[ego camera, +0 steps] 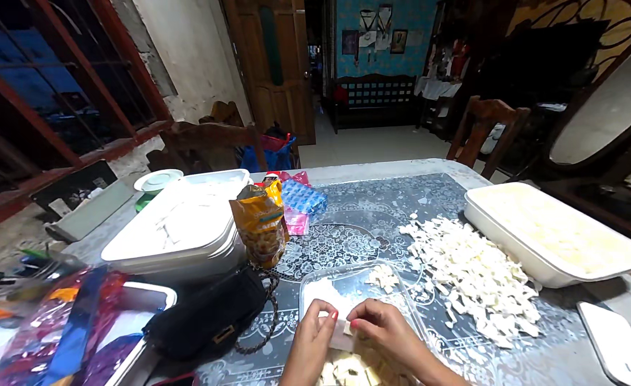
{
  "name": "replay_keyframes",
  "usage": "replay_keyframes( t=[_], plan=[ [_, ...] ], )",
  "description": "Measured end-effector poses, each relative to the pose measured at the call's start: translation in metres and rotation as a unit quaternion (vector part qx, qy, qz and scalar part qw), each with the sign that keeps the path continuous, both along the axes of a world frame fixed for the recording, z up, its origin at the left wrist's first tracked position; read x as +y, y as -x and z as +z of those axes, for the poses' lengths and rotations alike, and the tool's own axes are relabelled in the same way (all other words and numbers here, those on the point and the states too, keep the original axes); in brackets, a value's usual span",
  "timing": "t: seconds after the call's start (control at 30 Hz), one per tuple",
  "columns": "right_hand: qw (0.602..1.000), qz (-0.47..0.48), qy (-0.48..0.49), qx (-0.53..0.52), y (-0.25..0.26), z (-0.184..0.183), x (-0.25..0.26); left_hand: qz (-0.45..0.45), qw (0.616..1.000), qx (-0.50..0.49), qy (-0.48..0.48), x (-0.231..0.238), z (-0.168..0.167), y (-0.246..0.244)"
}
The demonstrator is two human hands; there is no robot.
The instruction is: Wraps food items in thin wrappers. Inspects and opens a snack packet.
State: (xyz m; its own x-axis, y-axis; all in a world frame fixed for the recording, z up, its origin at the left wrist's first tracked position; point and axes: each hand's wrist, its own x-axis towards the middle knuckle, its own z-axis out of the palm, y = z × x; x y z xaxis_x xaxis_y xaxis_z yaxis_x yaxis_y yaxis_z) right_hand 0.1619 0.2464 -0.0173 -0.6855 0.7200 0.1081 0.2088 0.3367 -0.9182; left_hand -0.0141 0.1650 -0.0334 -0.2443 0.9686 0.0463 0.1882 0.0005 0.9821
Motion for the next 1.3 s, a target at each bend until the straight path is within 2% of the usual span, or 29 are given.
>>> replay_keyframes(
  t=[0.13, 0.23, 0.4, 0.43, 0.57, 0.67, 0.77, 0.83, 0.9, 0.97, 1.03, 1.13, 1.2, 1.3],
  plan=[
    [0.999, -0.017, -0.036, -0.022, 0.003, -0.002, -0.003, 0.014, 1.0, -0.021, 0.007, -0.003, 0.001, -0.009],
    [0.998, -0.03, -0.063, -0.001, 0.004, -0.009, -0.003, 0.011, 0.998, -0.067, 0.016, -0.004, 0.005, -0.013],
    [0.993, -0.035, 0.051, 0.104, 0.0, -0.003, 0.007, -0.007, 0.997, -0.075, 0.001, -0.004, 0.007, -0.008],
    [0.993, -0.04, 0.047, 0.105, 0.0, -0.002, 0.007, -0.012, 0.998, -0.065, 0.0, -0.004, 0.007, -0.008],
    [0.992, 0.005, -0.128, 0.022, 0.003, -0.011, 0.0, -0.024, 0.995, -0.092, 0.04, -0.002, 0.005, -0.006],
    [0.966, 0.066, -0.249, 0.019, 0.004, -0.019, 0.006, -0.014, 0.974, -0.217, 0.068, 0.0, 0.01, -0.004],
    [0.977, 0.051, -0.197, 0.064, 0.003, -0.02, 0.009, 0.0, 0.96, -0.268, 0.082, 0.0, 0.018, -0.005],
    [0.992, -0.005, -0.099, 0.072, 0.003, -0.017, 0.006, -0.008, 0.972, -0.225, 0.069, -0.002, 0.02, -0.008],
    [0.997, -0.039, -0.009, 0.063, 0.003, -0.013, 0.004, -0.01, 0.992, -0.125, 0.015, -0.005, 0.014, -0.013],
    [0.998, -0.032, 0.034, 0.052, 0.002, -0.01, 0.005, 0.016, 0.998, 0.003, -0.052, -0.006, 0.003, -0.014],
    [0.998, -0.012, 0.049, 0.03, -0.001, -0.008, 0.01, 0.028, 0.996, 0.05, -0.07, -0.006, 0.0, -0.011],
    [0.999, -0.02, 0.028, 0.003, -0.004, -0.008, 0.016, 0.004, 0.998, -0.057, -0.018, -0.004, 0.009, -0.004],
    [0.999, -0.034, -0.024, -0.035, -0.002, -0.005, 0.012, 0.013, 0.99, -0.141, 0.003, -0.002, 0.013, -0.004],
    [0.993, 0.033, -0.098, -0.053, 0.001, -0.003, -0.001, 0.053, 0.972, -0.227, -0.019, 0.0, 0.01, -0.008]
  ],
)
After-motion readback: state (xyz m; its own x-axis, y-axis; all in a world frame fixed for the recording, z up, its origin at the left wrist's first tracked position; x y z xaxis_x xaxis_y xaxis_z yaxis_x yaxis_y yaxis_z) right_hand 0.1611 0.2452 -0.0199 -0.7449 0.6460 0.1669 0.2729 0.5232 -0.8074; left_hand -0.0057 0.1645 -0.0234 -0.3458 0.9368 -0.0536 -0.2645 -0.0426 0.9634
